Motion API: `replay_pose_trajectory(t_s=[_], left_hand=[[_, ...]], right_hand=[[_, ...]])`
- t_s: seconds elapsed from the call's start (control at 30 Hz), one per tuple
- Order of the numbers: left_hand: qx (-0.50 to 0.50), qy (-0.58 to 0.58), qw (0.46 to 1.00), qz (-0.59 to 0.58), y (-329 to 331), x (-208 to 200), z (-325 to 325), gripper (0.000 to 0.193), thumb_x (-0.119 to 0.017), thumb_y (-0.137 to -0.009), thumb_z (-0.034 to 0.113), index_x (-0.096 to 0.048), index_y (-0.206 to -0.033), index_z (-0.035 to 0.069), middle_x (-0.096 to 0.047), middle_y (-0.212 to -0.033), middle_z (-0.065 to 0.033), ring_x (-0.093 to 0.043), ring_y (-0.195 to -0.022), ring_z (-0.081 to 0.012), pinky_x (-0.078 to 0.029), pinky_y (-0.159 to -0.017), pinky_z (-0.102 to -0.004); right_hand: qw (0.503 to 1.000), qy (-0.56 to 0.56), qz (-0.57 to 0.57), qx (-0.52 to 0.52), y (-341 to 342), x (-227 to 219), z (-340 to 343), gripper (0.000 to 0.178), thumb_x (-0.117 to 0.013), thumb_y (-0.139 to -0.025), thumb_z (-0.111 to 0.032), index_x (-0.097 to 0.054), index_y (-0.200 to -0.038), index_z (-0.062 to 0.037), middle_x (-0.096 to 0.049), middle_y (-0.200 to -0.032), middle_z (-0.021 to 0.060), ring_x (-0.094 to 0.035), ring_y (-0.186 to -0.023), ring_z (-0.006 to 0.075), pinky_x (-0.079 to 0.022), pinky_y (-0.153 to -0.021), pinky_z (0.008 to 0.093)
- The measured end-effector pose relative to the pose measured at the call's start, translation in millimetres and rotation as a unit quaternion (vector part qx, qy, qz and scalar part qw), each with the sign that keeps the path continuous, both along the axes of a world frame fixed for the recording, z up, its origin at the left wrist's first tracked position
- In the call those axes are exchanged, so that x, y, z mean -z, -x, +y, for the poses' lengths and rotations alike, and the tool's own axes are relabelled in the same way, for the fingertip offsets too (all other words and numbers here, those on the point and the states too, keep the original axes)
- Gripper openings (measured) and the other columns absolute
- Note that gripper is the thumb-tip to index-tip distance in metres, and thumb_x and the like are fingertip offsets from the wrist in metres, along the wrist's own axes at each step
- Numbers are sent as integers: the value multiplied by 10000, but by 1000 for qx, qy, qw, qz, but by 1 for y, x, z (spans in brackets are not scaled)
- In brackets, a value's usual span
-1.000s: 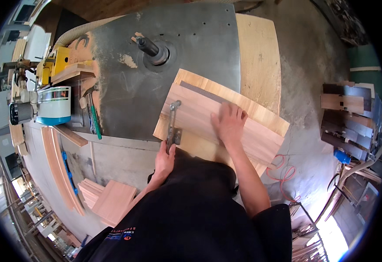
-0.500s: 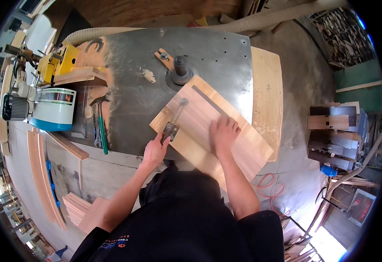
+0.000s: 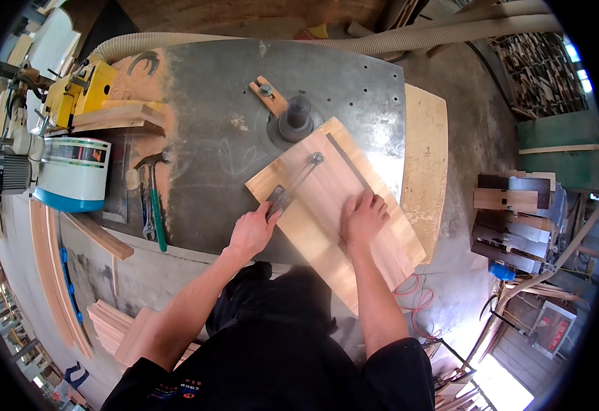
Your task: The person uses a router table to shape the edge of a wooden plank. They guide the wood along a fence using a jig, then flip the plank to shape the opposite edge. The person repeats this process for multiple planks, stacking the finished pieces.
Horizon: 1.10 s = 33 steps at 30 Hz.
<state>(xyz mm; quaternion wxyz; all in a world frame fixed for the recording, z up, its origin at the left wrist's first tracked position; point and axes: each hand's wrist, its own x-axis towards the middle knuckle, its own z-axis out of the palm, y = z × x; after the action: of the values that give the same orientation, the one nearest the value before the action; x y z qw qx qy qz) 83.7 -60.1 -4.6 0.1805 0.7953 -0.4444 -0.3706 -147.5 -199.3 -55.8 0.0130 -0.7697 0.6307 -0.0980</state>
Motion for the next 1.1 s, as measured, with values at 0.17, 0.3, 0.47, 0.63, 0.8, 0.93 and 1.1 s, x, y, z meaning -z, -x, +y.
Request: replay_pose_trajectory(t_s=[0.17, 0.3, 0.47, 0.63, 0.8, 0.93, 1.1], left_hand=[[26, -18, 999, 9, -7, -5, -21, 445, -498, -1068, 405, -582, -1262, 12, -727, -934, -272, -675, -938, -486, -525, -859, -565], [41, -24, 999, 12, -11, -3, -35, 484, -485, -1072, 408, -589, -1298, -7, -728, -972, -285, -668, -973, -495, -516, -892, -564], [55, 13, 998, -28, -9, 3, -47, 435, -507, -1063, 436, -600, -1182, 28, -727, -894, -245, -697, -864, -453, -547, -796, -551], [74, -11, 996, -38, -9, -2, -60, 450, -491, -1067, 450, -603, -1179, 28, -724, -891, -237, -697, -868, -446, -547, -805, -547], [66, -10, 998, -13, -4, -5, -74, 459, -500, -1054, 437, -620, -1238, 34, -723, -940, -289, -680, -937, -491, -526, -867, -572], [58, 13, 998, -36, 15, 4, -77, 436, -489, -1059, 430, -616, -1191, 34, -726, -915, -256, -692, -880, -471, -542, -811, -570], [-25, -3, 999, -37, 72, 11, -35, 413, -492, -1063, 447, -575, -1131, 49, -719, -827, -222, -706, -787, -441, -566, -716, -553]], right_hand=[[1000, -9, 15, 26, 0, 0, -9, 412, -603, -972, -347, -587, -1284, -79, -589, -1182, 157, -529, -1139, 358, -397, -954, 516], [999, -4, 19, 42, 2, 1, -14, 419, -599, -977, -356, -588, -1287, -75, -590, -1185, 162, -528, -1140, 363, -398, -951, 519], [998, -5, 29, 59, 5, 4, -22, 423, -588, -985, -366, -588, -1292, -74, -593, -1203, 171, -526, -1158, 370, -395, -964, 525], [997, -15, 24, 72, 8, 3, -29, 423, -574, -996, -373, -588, -1298, -77, -598, -1230, 173, -528, -1171, 372, -396, -971, 526], [997, -22, 20, 77, 16, 2, -37, 421, -559, -1011, -385, -593, -1307, -88, -590, -1239, 159, -529, -1184, 358, -406, -984, 508], [998, 2, 18, 53, 28, 3, -52, 416, -561, -1007, -381, -600, -1292, -81, -590, -1224, 152, -536, -1168, 355, -421, -972, 511], [1000, 10, 23, -10, 60, 6, -47, 366, -581, -985, -338, -606, -1235, -70, -607, -1197, 157, -537, -1149, 366, -406, -985, 515]])
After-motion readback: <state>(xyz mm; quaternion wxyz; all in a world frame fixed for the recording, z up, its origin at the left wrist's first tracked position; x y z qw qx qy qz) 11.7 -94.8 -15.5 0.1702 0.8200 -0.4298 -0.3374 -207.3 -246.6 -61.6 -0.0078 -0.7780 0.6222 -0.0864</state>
